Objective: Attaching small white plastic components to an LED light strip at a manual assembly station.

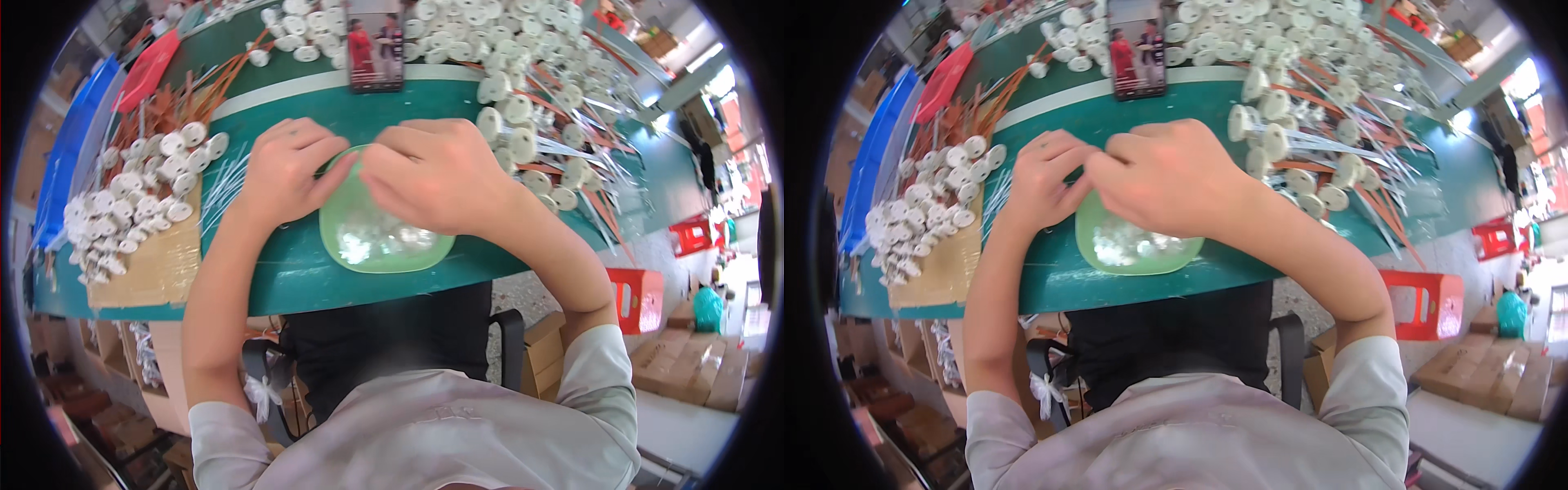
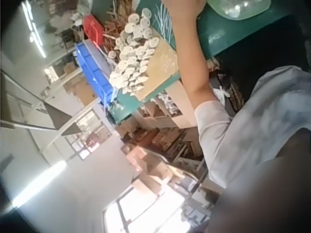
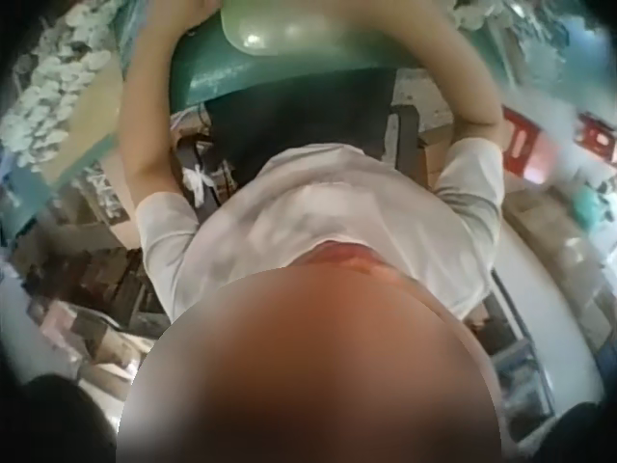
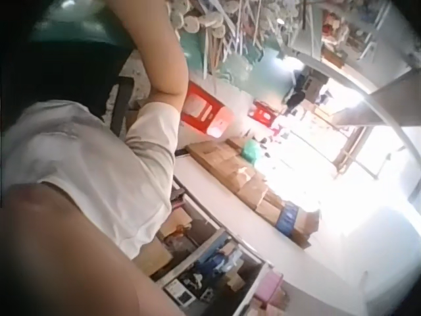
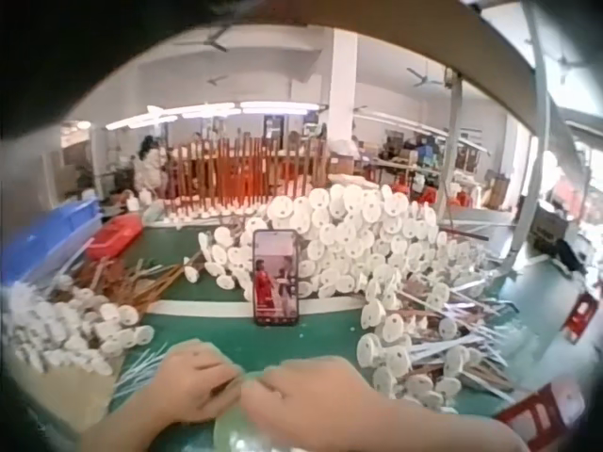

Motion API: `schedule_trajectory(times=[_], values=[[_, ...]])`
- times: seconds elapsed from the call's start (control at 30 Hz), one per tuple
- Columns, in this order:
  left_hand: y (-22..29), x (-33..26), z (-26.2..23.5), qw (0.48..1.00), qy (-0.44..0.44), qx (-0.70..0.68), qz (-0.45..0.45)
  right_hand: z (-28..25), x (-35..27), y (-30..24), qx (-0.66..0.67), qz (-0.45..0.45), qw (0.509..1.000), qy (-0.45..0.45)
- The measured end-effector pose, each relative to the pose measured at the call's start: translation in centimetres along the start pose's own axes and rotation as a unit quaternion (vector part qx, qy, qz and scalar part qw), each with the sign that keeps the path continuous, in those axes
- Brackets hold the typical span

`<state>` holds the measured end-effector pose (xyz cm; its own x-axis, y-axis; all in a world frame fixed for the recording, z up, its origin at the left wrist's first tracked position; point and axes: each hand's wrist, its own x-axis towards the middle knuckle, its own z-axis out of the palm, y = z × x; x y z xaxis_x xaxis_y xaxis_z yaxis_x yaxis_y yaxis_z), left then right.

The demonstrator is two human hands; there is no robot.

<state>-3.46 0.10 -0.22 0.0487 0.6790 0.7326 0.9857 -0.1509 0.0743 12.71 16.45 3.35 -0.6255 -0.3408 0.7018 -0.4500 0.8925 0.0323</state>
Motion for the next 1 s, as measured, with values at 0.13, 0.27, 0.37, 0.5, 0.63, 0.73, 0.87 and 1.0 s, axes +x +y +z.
schedule_trajectory(times=[0.13, 0.27, 0.37, 0.5, 0.63, 0.73, 0.87, 1.0], values=[[0.6, 0.2, 0.2, 1.0, -0.014, -0.005, -0.01, -4.2, 0.1, -0.9, -0.055, 0.032, 0.997, -0.04], [0.9, 0.2, 0.1, 1.0, -0.013, -0.02, -0.002, -7.8, -3.9, 0.3, -0.123, 0.182, 0.974, 0.049], [1.0, 0.5, -0.3, 1.0, -0.01, -0.011, 0.002, -9.8, -6.9, 1.6, -0.173, 0.337, 0.919, 0.107], [1.2, 0.5, 0.1, 1.0, 0.004, -0.001, 0.013, -13.7, -11.6, 5.5, -0.25, 0.374, 0.887, 0.108], [1.2, 0.6, 0.2, 1.0, 0.004, -0.003, 0.013, -16.4, -14.7, 10.4, -0.23, 0.458, 0.858, 0.022], [1.0, 0.1, -0.1, 1.0, 0.002, 0.002, 0.003, -15.1, -15.0, 11.9, -0.168, 0.453, 0.874, -0.059], [0.9, 0.1, -0.1, 1.0, -0.001, -0.003, -0.004, -14.0, -15.8, 12.6, -0.136, 0.462, 0.872, -0.091], [0.5, -0.3, -0.1, 1.0, -0.013, -0.003, -0.004, -13.6, -15.2, 12.7, -0.175, 0.455, 0.872, -0.051]])
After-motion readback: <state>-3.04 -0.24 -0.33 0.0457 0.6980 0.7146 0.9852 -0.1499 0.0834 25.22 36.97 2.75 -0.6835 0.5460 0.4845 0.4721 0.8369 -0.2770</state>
